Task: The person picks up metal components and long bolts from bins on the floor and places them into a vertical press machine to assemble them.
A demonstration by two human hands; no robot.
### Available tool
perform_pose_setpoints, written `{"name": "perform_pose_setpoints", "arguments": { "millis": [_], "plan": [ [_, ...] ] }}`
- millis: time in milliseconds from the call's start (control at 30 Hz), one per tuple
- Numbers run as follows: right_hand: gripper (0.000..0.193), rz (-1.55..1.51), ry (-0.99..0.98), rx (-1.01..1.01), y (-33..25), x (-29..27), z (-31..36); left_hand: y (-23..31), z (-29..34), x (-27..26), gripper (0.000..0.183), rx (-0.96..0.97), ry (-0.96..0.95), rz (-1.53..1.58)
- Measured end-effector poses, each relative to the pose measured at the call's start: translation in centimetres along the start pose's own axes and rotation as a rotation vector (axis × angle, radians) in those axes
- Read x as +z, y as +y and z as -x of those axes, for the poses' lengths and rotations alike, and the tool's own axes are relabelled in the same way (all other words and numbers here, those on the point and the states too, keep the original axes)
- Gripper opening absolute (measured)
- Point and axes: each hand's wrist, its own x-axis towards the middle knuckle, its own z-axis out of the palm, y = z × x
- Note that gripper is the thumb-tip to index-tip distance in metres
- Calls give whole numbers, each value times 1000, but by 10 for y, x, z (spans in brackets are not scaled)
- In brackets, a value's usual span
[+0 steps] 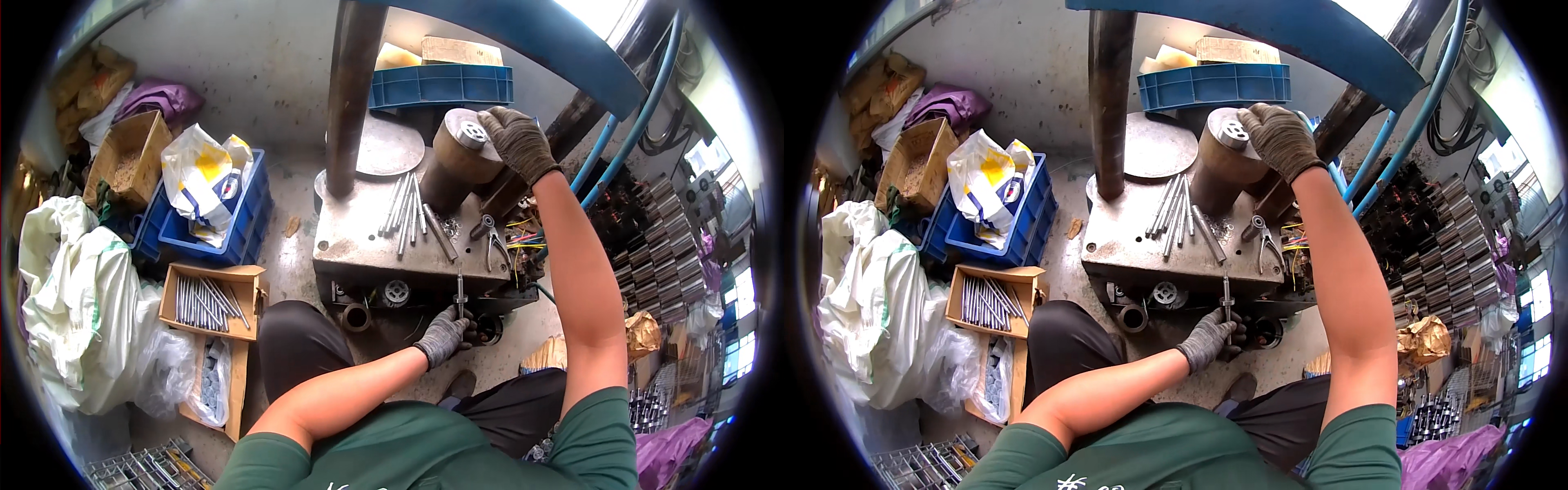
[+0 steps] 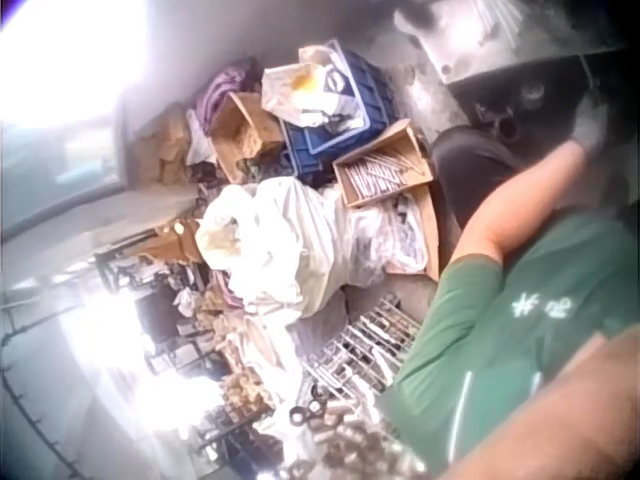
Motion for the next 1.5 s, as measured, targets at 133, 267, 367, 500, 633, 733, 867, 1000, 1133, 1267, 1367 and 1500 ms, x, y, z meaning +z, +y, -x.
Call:
{"name": "perform_pose_setpoints", "arguments": {
  "millis": [133, 267, 367, 500, 633, 733, 867, 1000, 1133, 1267, 1367, 1500],
  "plan": [
    [40, 115, -122, 44, 26, 4, -11, 8, 3, 6, 14, -16, -18, 55],
    [36, 84, -48, -5, 30, 1, 3, 12, -5, 7, 14, -15, -32, 88],
    [36, 73, 167, -42, 48, 11, 25, 17, -8, 11, 13, -40, -79, 190],
    [23, -431, 473, 27, 67, 41, 74, 26, -12, 11, 10, -65, -188, 374],
    [18, -463, 352, 151, 82, 89, 157, 27, -14, 13, 7, -58, -215, 465],
    [25, -240, 231, 72, 93, 122, 203, 27, -17, 17, 7, -30, -242, 490],
    [22, 29, 54, 108, 82, 146, 221, 32, -25, 9, 6, 13, -155, 375],
    [22, -103, 148, 97, 82, 140, 224, 31, -26, 6, 9, 25, -131, 322],
    [19, -490, 235, 78, 83, 105, 259, 31, -23, 3, 14, 32, -189, 322],
    [21, -434, 236, -39, 54, 7, 322, 37, -14, 3, 16, 83, -56, 171],
    [26, -86, 309, -209, 57, -69, 359, 39, -1, 3, 16, 102, -63, 200],
    [28, 184, 195, -52, 84, -121, 392, 16, 2, -16, 16, 280, -23, -98]
  ]
}}
